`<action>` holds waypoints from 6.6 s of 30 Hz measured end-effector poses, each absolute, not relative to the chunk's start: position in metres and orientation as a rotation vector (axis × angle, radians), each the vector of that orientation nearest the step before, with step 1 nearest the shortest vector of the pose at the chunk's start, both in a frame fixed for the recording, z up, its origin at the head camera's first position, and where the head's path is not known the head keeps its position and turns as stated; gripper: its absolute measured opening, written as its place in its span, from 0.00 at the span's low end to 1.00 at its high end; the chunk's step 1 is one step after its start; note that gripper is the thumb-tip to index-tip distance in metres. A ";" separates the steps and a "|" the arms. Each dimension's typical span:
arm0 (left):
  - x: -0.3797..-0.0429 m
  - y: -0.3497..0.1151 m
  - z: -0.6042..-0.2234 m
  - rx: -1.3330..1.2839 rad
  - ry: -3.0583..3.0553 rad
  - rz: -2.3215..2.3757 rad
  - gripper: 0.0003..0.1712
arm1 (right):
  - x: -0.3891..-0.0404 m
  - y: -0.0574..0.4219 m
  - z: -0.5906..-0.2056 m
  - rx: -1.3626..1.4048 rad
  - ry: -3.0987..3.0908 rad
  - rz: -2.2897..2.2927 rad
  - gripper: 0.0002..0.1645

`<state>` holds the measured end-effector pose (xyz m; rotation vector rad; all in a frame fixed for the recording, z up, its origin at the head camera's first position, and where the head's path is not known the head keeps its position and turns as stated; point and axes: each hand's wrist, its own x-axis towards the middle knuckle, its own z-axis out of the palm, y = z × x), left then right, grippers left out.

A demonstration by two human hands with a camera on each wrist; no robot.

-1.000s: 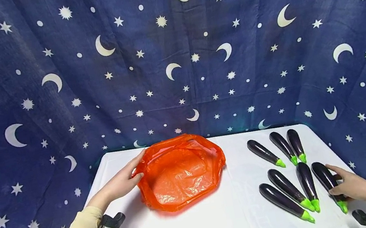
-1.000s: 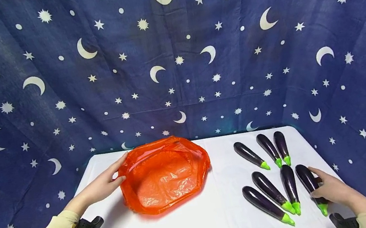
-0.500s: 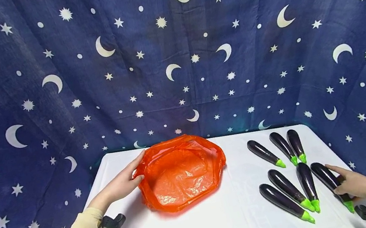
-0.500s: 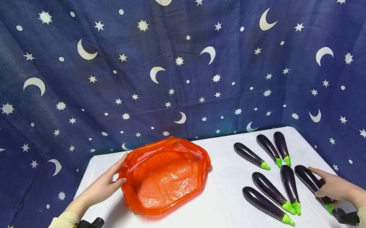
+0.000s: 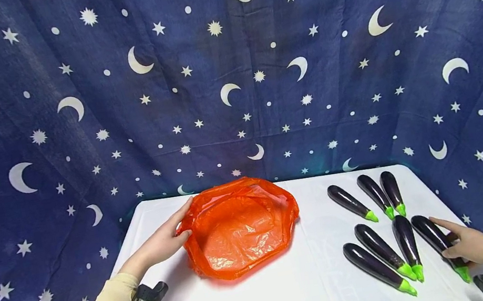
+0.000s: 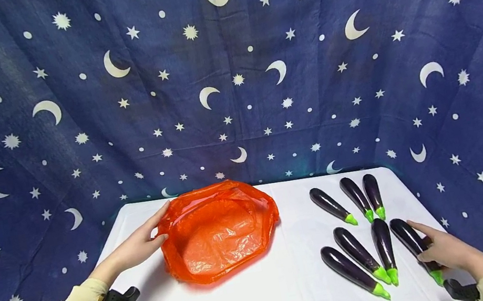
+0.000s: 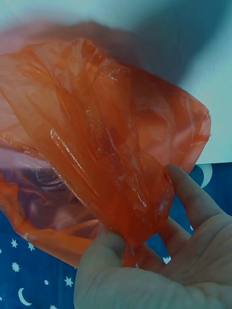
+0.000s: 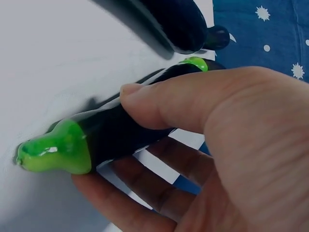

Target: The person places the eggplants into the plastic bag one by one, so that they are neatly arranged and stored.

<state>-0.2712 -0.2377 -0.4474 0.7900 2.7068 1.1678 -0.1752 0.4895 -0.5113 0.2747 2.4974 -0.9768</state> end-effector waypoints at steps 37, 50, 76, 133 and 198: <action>-0.269 -0.236 -0.457 0.818 2.786 1.122 0.41 | -0.174 0.487 -0.509 0.255 2.572 -0.932 0.57; -0.272 -0.234 -0.455 0.805 2.818 1.106 0.45 | -0.188 0.421 -0.424 -0.112 2.860 -1.013 0.57; -0.270 -0.232 -0.454 0.776 2.788 1.115 0.47 | -0.248 0.250 -0.435 -0.492 2.110 -1.805 0.51; -0.269 -0.227 -0.459 0.795 2.816 1.078 0.49 | -0.305 -0.029 -0.507 -0.147 2.063 -1.678 0.40; -0.262 -0.228 -0.472 0.786 2.873 1.117 0.47 | -0.250 0.218 -0.458 -0.645 2.612 -1.394 0.20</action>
